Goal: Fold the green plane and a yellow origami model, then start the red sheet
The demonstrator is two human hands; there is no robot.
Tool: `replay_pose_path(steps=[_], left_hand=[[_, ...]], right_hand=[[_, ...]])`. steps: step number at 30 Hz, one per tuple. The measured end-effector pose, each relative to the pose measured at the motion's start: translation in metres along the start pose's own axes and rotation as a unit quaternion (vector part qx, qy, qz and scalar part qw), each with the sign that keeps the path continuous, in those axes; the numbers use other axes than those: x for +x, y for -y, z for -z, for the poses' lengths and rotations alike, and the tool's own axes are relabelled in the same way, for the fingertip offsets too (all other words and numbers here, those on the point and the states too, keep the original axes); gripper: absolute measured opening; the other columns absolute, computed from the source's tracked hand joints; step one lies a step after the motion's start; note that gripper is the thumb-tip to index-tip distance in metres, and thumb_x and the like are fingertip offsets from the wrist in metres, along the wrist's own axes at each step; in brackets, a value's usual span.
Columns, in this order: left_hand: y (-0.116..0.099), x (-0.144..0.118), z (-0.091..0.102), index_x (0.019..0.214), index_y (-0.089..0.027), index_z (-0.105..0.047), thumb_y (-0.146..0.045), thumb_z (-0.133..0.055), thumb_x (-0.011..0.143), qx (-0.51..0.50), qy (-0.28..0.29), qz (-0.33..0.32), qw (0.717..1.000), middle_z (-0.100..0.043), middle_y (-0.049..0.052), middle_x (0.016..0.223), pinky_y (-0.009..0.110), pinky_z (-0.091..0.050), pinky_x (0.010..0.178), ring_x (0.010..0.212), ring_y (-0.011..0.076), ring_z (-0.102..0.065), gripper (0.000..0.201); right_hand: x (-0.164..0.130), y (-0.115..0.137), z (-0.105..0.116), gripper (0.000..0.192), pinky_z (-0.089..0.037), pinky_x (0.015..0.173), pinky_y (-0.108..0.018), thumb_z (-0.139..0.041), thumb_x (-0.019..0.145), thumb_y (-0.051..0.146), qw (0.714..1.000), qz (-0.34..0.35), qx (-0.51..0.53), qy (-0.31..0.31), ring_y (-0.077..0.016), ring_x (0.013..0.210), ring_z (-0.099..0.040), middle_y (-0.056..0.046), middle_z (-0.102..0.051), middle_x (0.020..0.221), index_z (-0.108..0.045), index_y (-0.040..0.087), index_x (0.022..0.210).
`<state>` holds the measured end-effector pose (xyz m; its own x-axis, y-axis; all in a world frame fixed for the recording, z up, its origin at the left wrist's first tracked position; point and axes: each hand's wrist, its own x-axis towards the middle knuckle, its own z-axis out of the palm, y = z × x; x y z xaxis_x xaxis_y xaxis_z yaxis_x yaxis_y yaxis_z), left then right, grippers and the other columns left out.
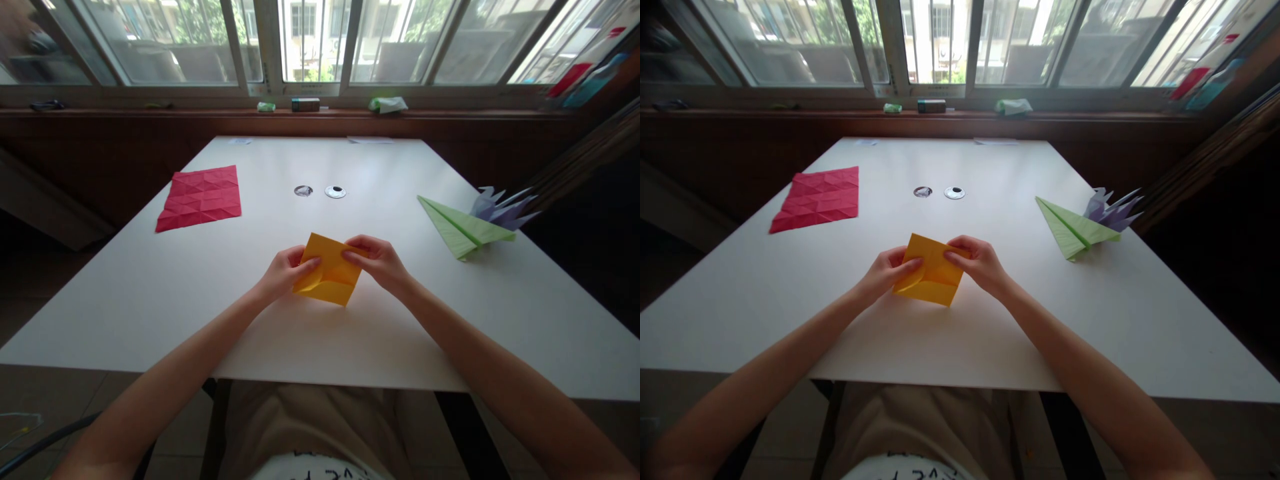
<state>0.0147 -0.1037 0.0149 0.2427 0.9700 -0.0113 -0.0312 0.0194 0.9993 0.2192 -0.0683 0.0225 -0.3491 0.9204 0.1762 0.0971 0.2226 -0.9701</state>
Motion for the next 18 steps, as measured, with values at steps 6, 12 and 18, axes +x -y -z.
replay_pose_path(steps=[6, 12, 18], left_hand=[[-0.003, 0.004, 0.009, 0.082, -0.015, -0.064, -0.044, -0.067, 0.070, 0.015, -0.067, -0.013, 0.998, -0.066, 0.003, 0.080, 0.024, -0.044, 0.065, 0.073, 0.0147, -0.060, 0.031], [-0.003, 0.000, 0.004, 0.085, -0.016, -0.066, -0.044, -0.063, 0.075, 0.103, -0.038, -0.073, 0.991, -0.067, 0.005, 0.085, 0.028, -0.046, 0.072, 0.080, 0.0175, -0.061, 0.030], [0.002, -0.004, -0.002, 0.127, -0.025, -0.041, -0.052, -0.049, 0.082, 0.115, -0.097, -0.239, 0.959, -0.048, 0.009, 0.131, 0.034, -0.039, 0.096, 0.119, 0.0212, -0.045, 0.053]], right_hand=[[0.000, 0.012, 0.005, 0.022, -0.047, 0.067, -0.027, -0.071, 0.068, 0.034, 0.999, 0.014, 0.029, -0.034, -0.0143, 0.074, -0.059, 0.000, -0.061, 0.077, -0.057, 0.019, 0.076], [-0.005, 0.023, 0.005, 0.026, -0.048, 0.066, -0.029, -0.069, 0.070, 0.037, 0.999, 0.014, -0.025, 0.022, -0.0172, 0.077, -0.060, -0.002, -0.065, 0.083, -0.063, 0.019, 0.089], [-0.012, 0.018, -0.009, 0.023, -0.049, 0.064, -0.029, -0.067, 0.072, 0.040, 0.979, 0.086, 0.006, -0.182, -0.0163, 0.074, -0.057, 0.000, -0.059, 0.077, -0.052, 0.022, 0.077]])
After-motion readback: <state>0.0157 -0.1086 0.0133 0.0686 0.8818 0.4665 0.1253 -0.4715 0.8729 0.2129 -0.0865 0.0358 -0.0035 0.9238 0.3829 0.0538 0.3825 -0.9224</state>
